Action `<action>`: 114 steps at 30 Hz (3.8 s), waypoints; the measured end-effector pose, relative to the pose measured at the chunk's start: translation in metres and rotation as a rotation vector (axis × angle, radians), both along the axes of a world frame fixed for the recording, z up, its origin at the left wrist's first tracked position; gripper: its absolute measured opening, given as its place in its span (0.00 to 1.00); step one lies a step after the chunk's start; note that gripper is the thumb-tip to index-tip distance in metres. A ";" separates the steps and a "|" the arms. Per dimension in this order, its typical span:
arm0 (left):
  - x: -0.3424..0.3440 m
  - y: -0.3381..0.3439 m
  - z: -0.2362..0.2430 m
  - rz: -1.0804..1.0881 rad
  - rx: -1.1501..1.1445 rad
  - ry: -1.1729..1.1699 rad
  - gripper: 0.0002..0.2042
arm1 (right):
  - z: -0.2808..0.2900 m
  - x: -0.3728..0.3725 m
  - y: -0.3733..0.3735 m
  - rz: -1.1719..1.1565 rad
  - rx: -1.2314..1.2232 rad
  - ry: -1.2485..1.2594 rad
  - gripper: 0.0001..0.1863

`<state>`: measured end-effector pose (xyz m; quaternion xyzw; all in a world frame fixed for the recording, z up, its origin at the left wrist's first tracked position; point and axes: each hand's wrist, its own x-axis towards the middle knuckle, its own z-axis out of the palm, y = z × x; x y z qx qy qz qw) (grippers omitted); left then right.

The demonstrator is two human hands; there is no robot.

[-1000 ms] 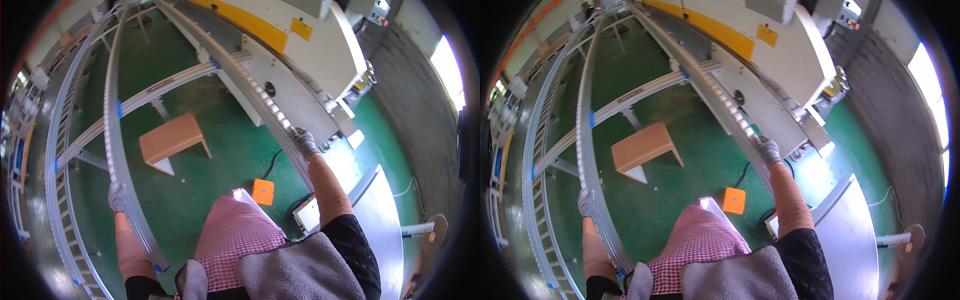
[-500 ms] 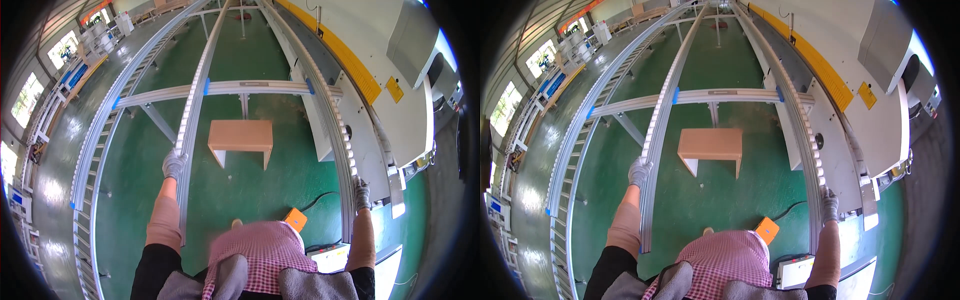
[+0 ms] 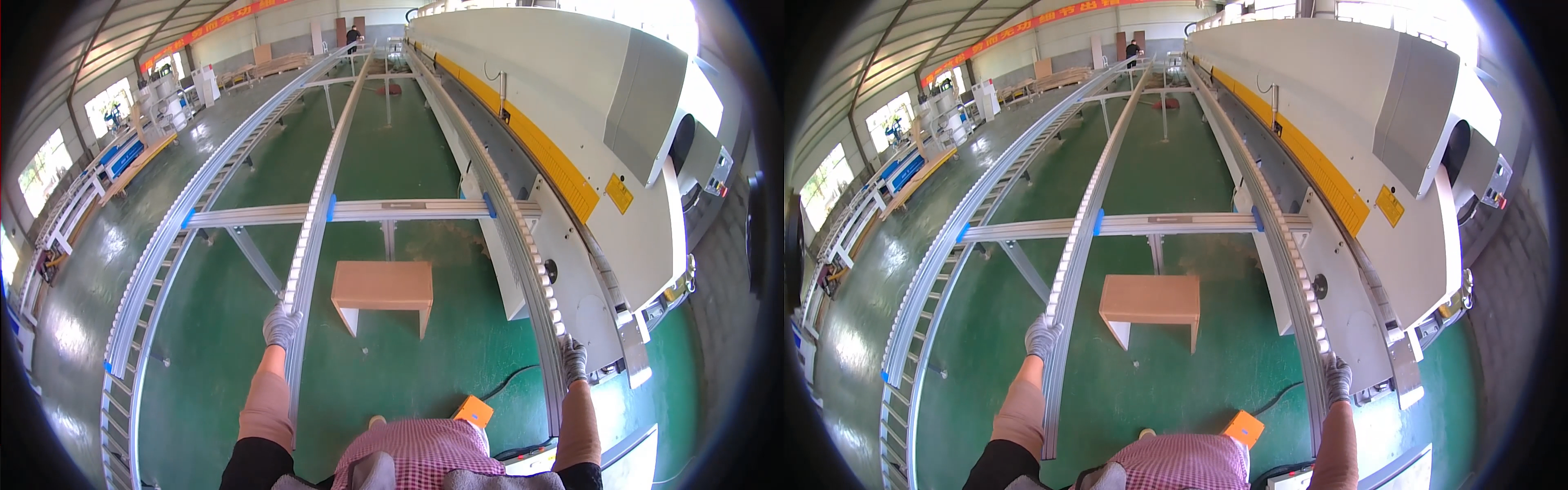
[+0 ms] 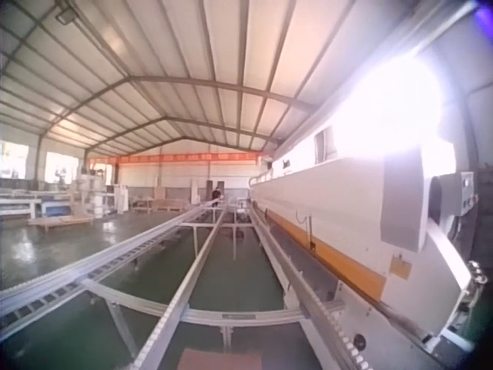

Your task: The person feeds boards into a machine, walks along the conveyor system to where another person is stacking processed items, and handles small wooden panels on a work table.

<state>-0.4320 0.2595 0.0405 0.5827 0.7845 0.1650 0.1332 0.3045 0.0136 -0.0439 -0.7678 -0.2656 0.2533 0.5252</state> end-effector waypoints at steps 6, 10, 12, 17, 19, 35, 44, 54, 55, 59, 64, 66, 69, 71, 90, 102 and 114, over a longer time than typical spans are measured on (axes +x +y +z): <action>-0.009 -0.006 -0.004 0.050 0.051 -0.036 0.29 | 0.021 -0.020 0.005 0.068 -0.082 -0.109 0.20; -0.005 0.001 -0.009 0.028 0.063 -0.062 0.28 | 0.008 -0.008 0.002 -0.026 -0.037 -0.075 0.20; -0.003 0.000 -0.006 0.009 0.008 -0.037 0.35 | 0.002 -0.003 0.000 -0.044 -0.012 -0.095 0.20; -0.015 0.000 -0.015 0.019 0.042 -0.012 0.35 | 0.005 -0.014 0.005 0.013 0.086 0.055 0.20; -0.014 0.001 -0.014 0.016 0.012 -0.035 0.35 | 0.005 -0.010 0.005 0.007 0.043 0.034 0.20; -0.007 -0.004 -0.005 0.004 0.019 -0.036 0.33 | 0.012 -0.012 -0.003 0.084 0.027 0.025 0.18; -0.008 -0.004 -0.010 0.043 0.084 -0.022 0.24 | 0.040 -0.033 -0.003 0.027 0.138 0.257 0.15; -0.022 0.001 -0.024 0.024 0.112 0.030 0.31 | 0.028 -0.018 0.012 -0.036 0.028 0.121 0.23; -0.016 0.001 -0.020 0.013 0.111 0.028 0.31 | 0.025 -0.015 0.007 -0.047 0.028 0.119 0.23; -0.010 -0.010 -0.006 0.030 0.051 -0.044 0.29 | 0.023 -0.018 -0.003 -0.042 0.069 0.184 0.22; -0.008 -0.007 -0.016 0.008 0.123 -0.056 0.27 | 0.036 -0.035 -0.010 0.026 0.163 0.115 0.21; 0.000 -0.001 -0.017 -0.008 0.143 -0.015 0.24 | 0.008 0.000 -0.016 0.066 0.052 0.081 0.21; -0.001 -0.001 -0.015 -0.058 0.138 -0.220 0.25 | 0.017 -0.004 -0.009 0.079 0.084 0.088 0.17; -0.040 0.015 -0.050 -0.088 0.191 -0.130 0.29 | 0.042 -0.022 0.007 0.067 0.055 0.168 0.16; -0.033 0.014 -0.050 -0.086 0.186 0.039 0.33 | 0.027 -0.015 0.009 -0.098 -0.203 -0.041 0.35; -0.014 0.008 -0.031 -0.101 0.153 0.005 0.32 | 0.031 -0.018 -0.001 0.003 0.125 0.311 0.15; -0.019 0.012 -0.035 -0.108 0.100 0.007 0.34 | 0.043 -0.027 0.001 -0.091 -0.011 0.177 0.23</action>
